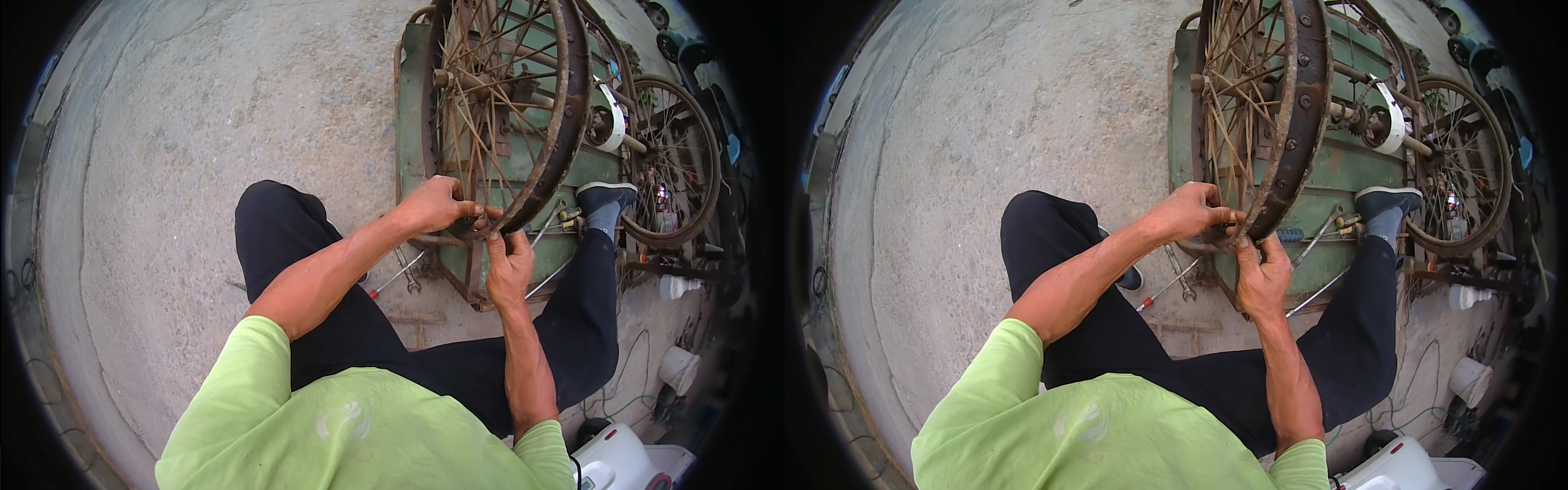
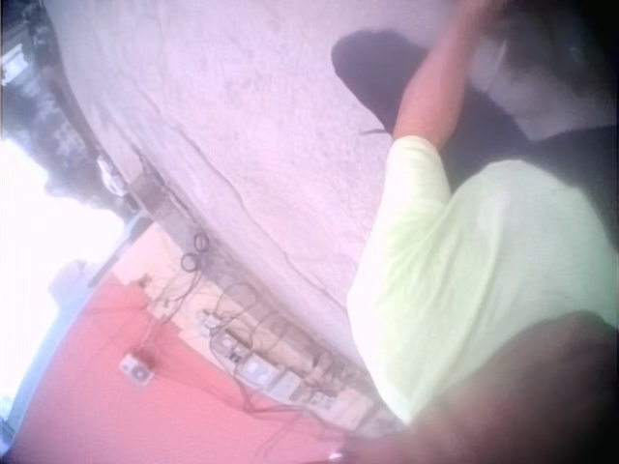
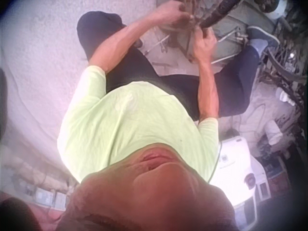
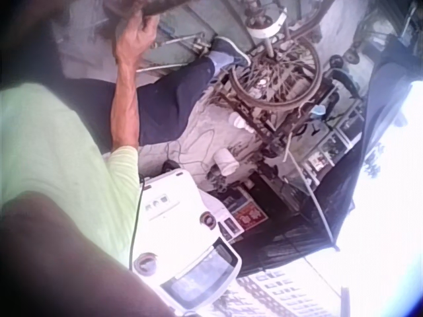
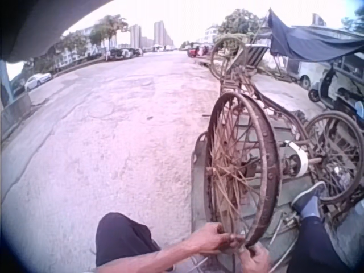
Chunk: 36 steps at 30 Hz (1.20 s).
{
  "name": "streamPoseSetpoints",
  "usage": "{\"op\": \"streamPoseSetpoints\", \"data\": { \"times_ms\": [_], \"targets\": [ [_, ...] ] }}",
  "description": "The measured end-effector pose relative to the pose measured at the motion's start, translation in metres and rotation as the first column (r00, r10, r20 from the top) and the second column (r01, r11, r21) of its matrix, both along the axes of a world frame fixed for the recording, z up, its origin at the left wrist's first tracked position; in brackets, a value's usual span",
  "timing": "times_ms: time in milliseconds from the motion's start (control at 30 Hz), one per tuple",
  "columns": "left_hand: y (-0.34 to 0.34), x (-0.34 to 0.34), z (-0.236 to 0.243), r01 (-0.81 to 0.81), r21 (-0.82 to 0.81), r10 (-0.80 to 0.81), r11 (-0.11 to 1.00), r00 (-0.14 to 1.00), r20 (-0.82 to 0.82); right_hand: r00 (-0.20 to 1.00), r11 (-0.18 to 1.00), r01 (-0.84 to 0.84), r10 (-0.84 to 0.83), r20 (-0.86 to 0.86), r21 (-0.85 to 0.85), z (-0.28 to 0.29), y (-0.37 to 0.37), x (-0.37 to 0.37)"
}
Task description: The person sits on the ground and uses a wrench to tighten the nuts on a bicycle wheel rim. They rotate the wheel to access different nuts and continue tightening them throughout the clip.
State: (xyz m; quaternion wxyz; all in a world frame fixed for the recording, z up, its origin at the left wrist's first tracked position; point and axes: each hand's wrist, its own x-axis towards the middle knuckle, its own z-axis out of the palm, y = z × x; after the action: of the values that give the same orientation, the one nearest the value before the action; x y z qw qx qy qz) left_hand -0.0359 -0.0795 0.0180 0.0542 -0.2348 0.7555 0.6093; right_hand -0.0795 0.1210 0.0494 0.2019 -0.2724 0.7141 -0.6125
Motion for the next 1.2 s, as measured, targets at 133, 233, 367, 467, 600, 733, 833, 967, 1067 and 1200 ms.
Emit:
{"op": "streamPoseSetpoints", "data": {
  "times_ms": [133,233,367,467,600,733,833,967,1067,1200],
  "targets": [
    [0.018,-0.003,-0.001,-0.111,-0.362,0.113,0.926,0.993,-0.015,1.0,1.0,0.007,-0.007,-0.01,0.004,-0.008,-0.001,0.003],
    [0.012,-0.002,0.008,-0.071,-0.182,0.079,0.981,0.996,0.033,1.0,1.0,0.009,-0.009,-0.017,0.017,-0.001,0.0,0.002],
    [0.014,0.004,-0.003,-0.115,0.548,0.222,0.828,0.966,-0.134,0.999,0.999,-0.024,0.025,-0.043,0.04,0.031,-0.004,-0.005],
    [0.012,0.007,-0.004,0.085,0.825,0.247,0.559,0.933,-0.263,0.999,0.999,-0.038,0.039,-0.005,0.014,0.065,-0.01,-0.018],
    [0.011,0.009,0.01,0.379,0.91,0.29,0.171,0.863,-0.414,0.997,0.998,-0.056,0.055,-0.046,-0.008,0.104,-0.026,-0.038],
    [0.019,-0.003,0.024,0.453,0.883,0.351,0.12,0.813,-0.465,0.999,0.997,-0.053,0.053,-0.004,-0.06,0.13,-0.045,-0.049],
    [0.022,-0.011,0.027,0.472,0.867,0.39,0.159,0.777,-0.495,0.998,0.996,-0.055,0.055,0.006,-0.07,0.139,-0.054,-0.053],
    [0.026,-0.011,0.034,0.439,0.868,0.432,0.231,0.754,-0.496,0.999,0.998,-0.03,0.027,-0.046,-0.048,0.138,-0.056,-0.052],
    [0.025,-0.008,0.037,0.401,0.845,0.429,0.355,0.733,-0.528,0.997,0.999,-0.017,0.014,-0.071,-0.034,0.134,-0.056,-0.053],
    [0.031,-0.005,0.045,0.197,0.861,0.432,0.469,0.799,-0.419,0.999,0.998,0.039,-0.04,-0.03,-0.041,0.13,-0.056,-0.042]
  ]
}}
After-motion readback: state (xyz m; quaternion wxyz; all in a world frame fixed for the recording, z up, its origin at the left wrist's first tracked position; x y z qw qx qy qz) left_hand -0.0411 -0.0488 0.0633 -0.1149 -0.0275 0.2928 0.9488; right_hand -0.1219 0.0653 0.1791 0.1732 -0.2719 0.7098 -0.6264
